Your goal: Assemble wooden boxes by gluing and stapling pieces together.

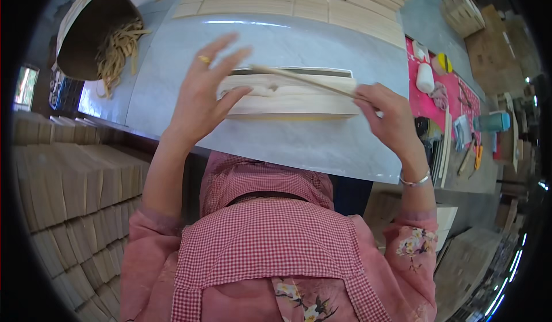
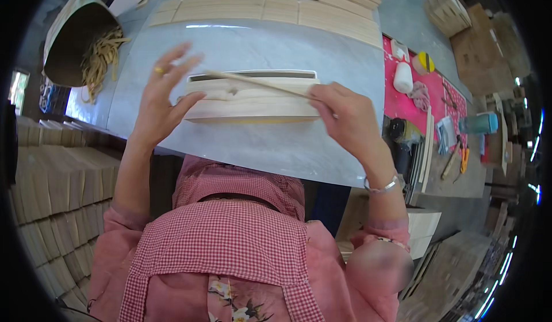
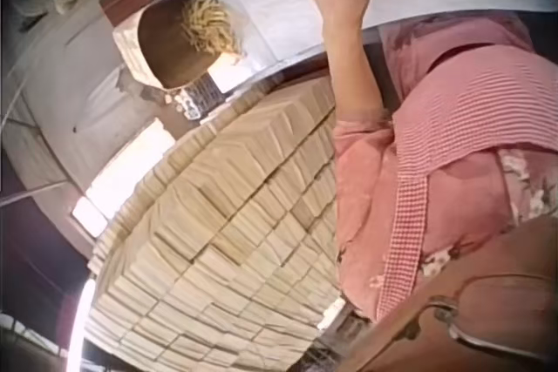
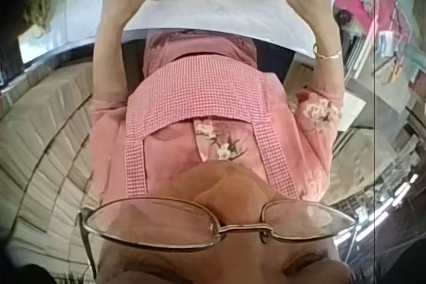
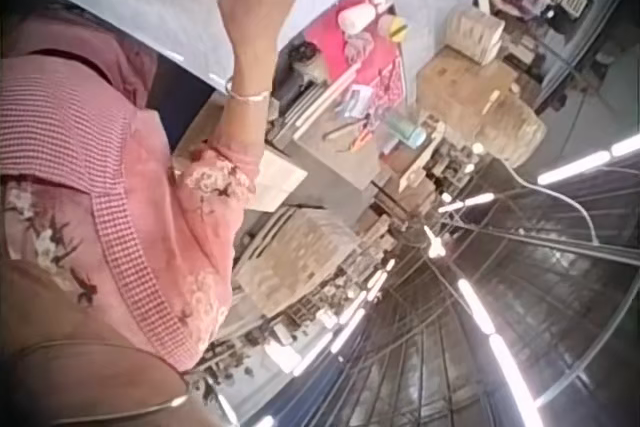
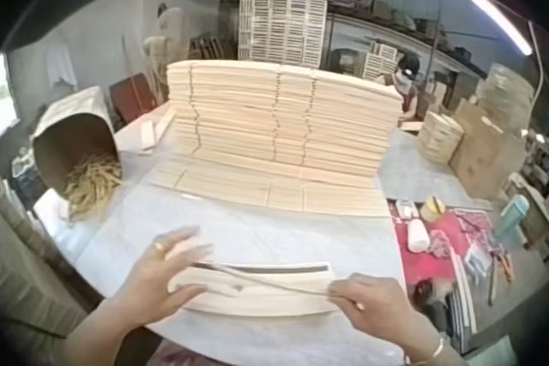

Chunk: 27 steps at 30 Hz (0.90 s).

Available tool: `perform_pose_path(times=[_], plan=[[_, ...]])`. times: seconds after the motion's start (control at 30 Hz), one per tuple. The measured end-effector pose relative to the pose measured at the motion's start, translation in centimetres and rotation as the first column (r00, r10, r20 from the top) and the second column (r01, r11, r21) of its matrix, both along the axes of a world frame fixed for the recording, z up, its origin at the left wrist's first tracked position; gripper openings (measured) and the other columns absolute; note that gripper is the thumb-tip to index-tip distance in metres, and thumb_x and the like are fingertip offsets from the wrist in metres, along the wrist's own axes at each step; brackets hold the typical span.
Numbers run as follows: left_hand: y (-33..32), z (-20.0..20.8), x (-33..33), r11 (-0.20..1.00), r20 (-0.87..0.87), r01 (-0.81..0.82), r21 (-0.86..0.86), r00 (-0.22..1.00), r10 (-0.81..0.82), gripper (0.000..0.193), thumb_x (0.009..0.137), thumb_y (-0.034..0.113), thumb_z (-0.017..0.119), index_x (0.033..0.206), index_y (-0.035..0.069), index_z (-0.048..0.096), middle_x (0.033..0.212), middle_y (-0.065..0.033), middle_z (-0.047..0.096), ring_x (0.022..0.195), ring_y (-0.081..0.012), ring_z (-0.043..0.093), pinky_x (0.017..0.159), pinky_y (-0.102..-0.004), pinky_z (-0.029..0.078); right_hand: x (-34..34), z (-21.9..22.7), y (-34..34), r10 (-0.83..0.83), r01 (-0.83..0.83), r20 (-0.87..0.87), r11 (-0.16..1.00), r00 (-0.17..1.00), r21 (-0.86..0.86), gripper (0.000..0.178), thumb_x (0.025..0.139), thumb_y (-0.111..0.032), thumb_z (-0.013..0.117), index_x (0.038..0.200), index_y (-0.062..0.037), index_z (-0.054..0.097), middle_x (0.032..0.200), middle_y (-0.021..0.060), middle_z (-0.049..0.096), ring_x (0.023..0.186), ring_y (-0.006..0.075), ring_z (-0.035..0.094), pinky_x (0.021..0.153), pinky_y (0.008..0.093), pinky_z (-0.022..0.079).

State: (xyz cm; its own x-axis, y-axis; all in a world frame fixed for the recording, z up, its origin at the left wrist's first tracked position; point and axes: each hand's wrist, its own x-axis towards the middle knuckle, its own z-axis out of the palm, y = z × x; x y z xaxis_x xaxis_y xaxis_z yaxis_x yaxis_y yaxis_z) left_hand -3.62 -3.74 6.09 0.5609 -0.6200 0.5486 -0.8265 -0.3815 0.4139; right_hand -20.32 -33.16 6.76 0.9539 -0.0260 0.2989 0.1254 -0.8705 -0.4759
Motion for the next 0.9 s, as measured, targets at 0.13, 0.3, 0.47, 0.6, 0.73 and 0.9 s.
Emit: perform_pose_path(times=[0.13, 0.3, 0.47, 0.6, 0.73, 0.9], plan=[[3.1, -1.0, 2.6, 0.993, -0.366, 0.120, 0.018, 0.925, -0.106, 0.028, 0.087, 0.002, 0.072, 0.115, 0.001, 0.069, 0.119, -0.0089, 0.066, 0.098, -0.0207, 0.061, 0.087, -0.0307, 0.049, 3.5, 0.7, 1.0, 0.109, -0.105, 0.040, 0.991, 0.993, -0.083, 0.014, 0.087, 0.002, 0.070, 0.101, -0.0001, 0.069, 0.089, 0.0044, 0.068, 0.070, 0.0153, 0.058, 0.067, 0.0277, 0.049], [3.9, -1.9, 3.9, 0.988, -0.453, 0.007, -0.154, 0.888, -0.077, 0.020, 0.090, 0.001, 0.067, 0.109, -0.001, 0.071, 0.103, -0.0076, 0.069, 0.083, -0.0179, 0.059, 0.075, -0.0293, 0.048, 5.0, 0.0, -2.1, 0.056, -0.061, 0.042, 0.991, 0.998, 0.121, 0.012, 0.085, 0.001, 0.067, 0.097, -0.0008, 0.069, 0.089, 0.0061, 0.069, 0.071, 0.0191, 0.059, 0.068, 0.0292, 0.049], [2.6, -4.7, 5.6, 0.984, -0.422, -0.023, -0.179, 0.905, -0.056, 0.015, 0.090, 0.001, 0.065, 0.103, -0.002, 0.071, 0.092, -0.0062, 0.071, 0.076, -0.0171, 0.059, 0.070, -0.0290, 0.047, 5.9, -2.0, -3.6, -0.025, 0.022, 0.012, 0.977, 1.000, 0.211, 0.012, 0.084, 0.000, 0.066, 0.095, -0.0007, 0.069, 0.088, 0.0073, 0.070, 0.076, 0.0212, 0.061, 0.073, 0.0297, 0.049], [1.5, -5.8, 6.0, 0.995, -0.401, -0.040, -0.095, 0.916, -0.001, 0.012, 0.090, 0.002, 0.066, 0.100, -0.003, 0.071, 0.088, -0.0056, 0.071, 0.074, -0.0168, 0.058, 0.069, -0.0287, 0.047, 6.3, -4.4, -4.3, -0.082, 0.075, 0.030, 0.979, 0.996, 0.190, 0.013, 0.083, 0.000, 0.066, 0.095, -0.0005, 0.070, 0.088, 0.0073, 0.071, 0.080, 0.0213, 0.061, 0.076, 0.0299, 0.049], [1.1, -6.0, 6.0, 0.998, -0.386, -0.065, -0.007, 0.921, 0.057, 0.011, 0.089, 0.003, 0.066, 0.098, -0.004, 0.070, 0.085, -0.0054, 0.072, 0.072, -0.0168, 0.058, 0.069, -0.0285, 0.046, 6.2, -5.6, -4.5, -0.126, 0.117, 0.047, 0.980, 0.991, 0.160, 0.013, 0.083, 0.000, 0.067, 0.096, -0.0005, 0.070, 0.088, 0.0067, 0.071, 0.082, 0.0203, 0.061, 0.078, 0.0297, 0.049], [1.0, -6.0, 6.1, 0.998, -0.420, -0.062, 0.017, 0.905, 0.064, 0.012, 0.089, 0.005, 0.067, 0.097, -0.004, 0.071, 0.084, -0.0054, 0.072, 0.072, -0.0171, 0.059, 0.069, -0.0289, 0.047, 6.1, -6.1, -4.6, -0.141, 0.137, 0.015, 0.979, 0.990, 0.153, 0.013, 0.084, 0.002, 0.068, 0.097, -0.0007, 0.071, 0.088, 0.0058, 0.070, 0.081, 0.0179, 0.060, 0.078, 0.0287, 0.048]])
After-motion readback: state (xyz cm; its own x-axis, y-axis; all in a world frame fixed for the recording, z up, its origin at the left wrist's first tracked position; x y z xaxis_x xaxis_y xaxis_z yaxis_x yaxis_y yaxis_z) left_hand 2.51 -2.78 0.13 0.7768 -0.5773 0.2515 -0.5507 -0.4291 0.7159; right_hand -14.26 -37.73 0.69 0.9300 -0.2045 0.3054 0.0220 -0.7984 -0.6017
